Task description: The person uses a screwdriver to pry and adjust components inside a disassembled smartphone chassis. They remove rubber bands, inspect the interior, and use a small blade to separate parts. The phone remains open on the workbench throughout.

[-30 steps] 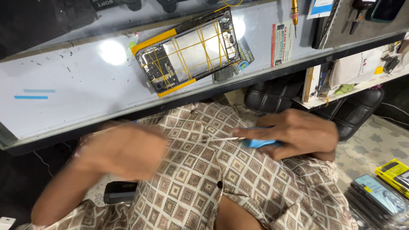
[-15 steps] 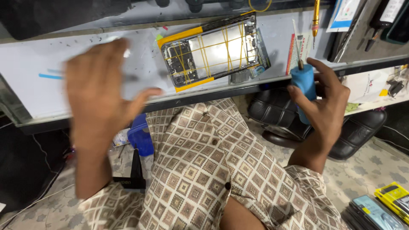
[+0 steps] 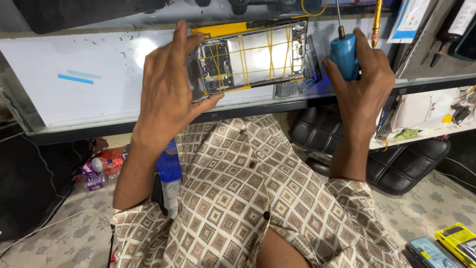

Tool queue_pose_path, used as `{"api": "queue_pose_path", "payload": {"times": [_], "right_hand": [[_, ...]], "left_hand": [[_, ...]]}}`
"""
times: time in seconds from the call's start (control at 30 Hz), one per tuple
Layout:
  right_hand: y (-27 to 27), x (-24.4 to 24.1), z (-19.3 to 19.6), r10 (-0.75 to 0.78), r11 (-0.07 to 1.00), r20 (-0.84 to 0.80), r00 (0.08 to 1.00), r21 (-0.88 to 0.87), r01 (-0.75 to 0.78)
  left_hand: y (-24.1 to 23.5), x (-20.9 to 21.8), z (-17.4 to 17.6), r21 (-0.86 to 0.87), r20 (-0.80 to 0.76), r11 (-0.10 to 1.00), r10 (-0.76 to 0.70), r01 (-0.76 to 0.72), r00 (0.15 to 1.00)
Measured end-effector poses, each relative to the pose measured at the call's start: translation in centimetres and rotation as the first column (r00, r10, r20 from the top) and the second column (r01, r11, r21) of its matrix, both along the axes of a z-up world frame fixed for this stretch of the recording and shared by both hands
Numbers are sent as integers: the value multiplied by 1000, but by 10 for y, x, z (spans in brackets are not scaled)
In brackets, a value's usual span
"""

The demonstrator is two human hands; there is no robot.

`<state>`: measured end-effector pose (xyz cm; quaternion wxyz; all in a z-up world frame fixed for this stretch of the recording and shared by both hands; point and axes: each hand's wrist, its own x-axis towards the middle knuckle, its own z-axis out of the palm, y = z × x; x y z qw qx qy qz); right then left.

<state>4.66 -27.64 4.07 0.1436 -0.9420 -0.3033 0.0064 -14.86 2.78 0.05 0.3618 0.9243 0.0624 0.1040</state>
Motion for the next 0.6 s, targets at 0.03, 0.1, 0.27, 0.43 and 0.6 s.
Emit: {"api": "queue_pose_path", "payload": {"times": [0.03, 0.1, 0.27, 0.43, 0.6], "right_hand": [[1, 2, -1, 11, 1000, 4, 1000, 0, -11], [3, 4, -2, 32, 999, 14, 999, 2, -32], [7, 7, -2, 47, 999, 21, 999, 2, -47], [11, 5, -1, -5, 1000, -7, 1000, 11, 6], [12, 1, -1, -30, 999, -44, 999, 40, 32]], "left_hand": [[1, 0, -1, -8, -8, 1000, 1, -1, 1000], [2, 1, -4, -7, -9, 1000, 2, -2, 1000], [4, 4, -1, 44, -53, 998, -35, 38, 998], [17, 10, 14, 41, -6, 996, -74, 74, 997], [51, 20, 42, 100, -50, 995, 15, -10, 999]]}}
